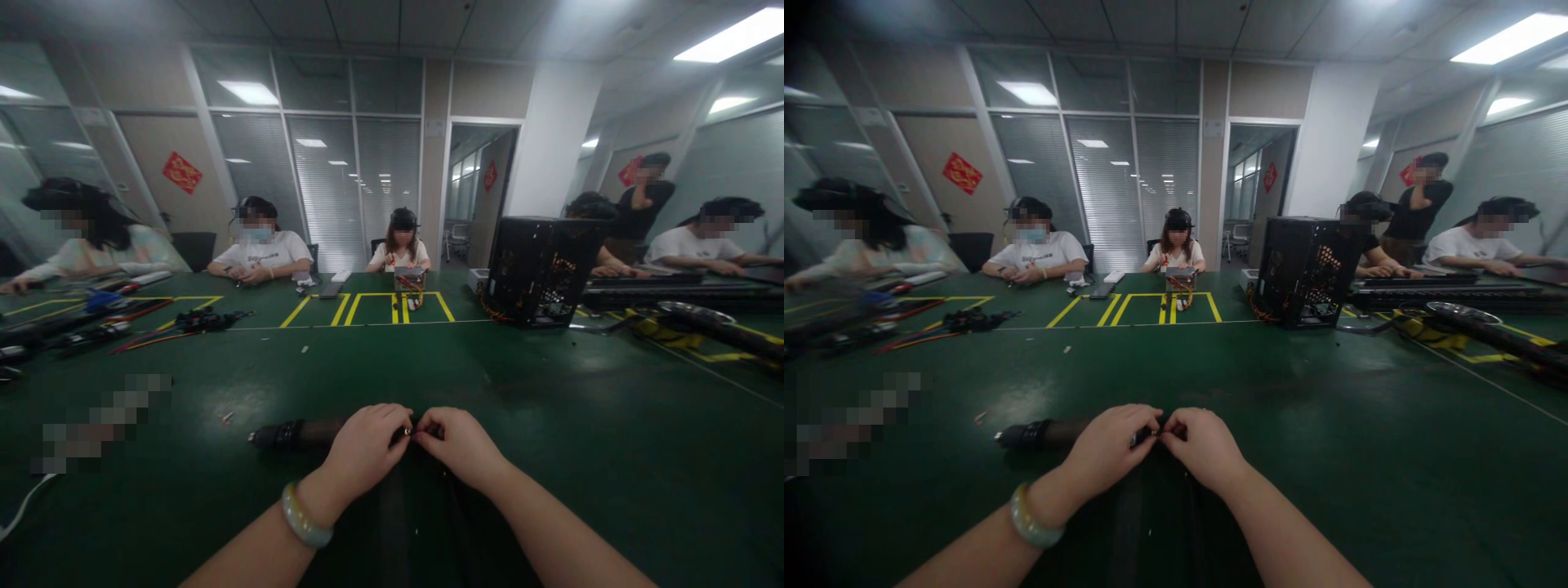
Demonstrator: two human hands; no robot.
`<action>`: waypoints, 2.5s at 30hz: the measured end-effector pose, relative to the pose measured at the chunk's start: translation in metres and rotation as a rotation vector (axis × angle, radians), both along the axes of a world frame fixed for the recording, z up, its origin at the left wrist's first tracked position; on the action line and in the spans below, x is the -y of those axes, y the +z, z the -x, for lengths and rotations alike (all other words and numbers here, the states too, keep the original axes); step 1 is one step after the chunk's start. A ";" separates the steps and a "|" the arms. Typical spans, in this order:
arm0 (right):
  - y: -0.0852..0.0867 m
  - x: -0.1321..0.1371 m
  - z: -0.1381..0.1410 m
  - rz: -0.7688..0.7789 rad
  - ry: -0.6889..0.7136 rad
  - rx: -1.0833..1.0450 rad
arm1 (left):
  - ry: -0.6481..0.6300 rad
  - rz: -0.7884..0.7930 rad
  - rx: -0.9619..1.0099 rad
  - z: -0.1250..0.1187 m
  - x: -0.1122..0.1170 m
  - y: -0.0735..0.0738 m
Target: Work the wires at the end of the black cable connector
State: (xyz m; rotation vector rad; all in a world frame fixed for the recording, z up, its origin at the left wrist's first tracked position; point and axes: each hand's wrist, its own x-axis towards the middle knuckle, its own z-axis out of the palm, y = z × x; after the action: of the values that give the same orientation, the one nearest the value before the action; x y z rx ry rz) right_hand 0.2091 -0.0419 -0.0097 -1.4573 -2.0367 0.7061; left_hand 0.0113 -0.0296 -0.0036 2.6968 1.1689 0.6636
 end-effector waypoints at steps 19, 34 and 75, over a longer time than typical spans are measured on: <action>-0.005 -0.003 -0.001 -0.002 -0.005 -0.036 | 0.012 -0.016 -0.004 0.000 0.000 0.001; -0.006 -0.001 -0.001 -0.048 0.004 -0.048 | -0.018 -0.014 0.008 0.001 -0.002 -0.003; -0.003 0.000 -0.002 0.013 0.008 -0.097 | 0.017 0.006 0.030 0.000 0.000 -0.002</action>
State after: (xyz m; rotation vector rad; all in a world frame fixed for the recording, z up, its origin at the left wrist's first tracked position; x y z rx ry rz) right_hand 0.2109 -0.0419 -0.0123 -1.3953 -1.9686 0.7791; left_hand 0.0114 -0.0292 -0.0052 2.6656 1.1858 0.6996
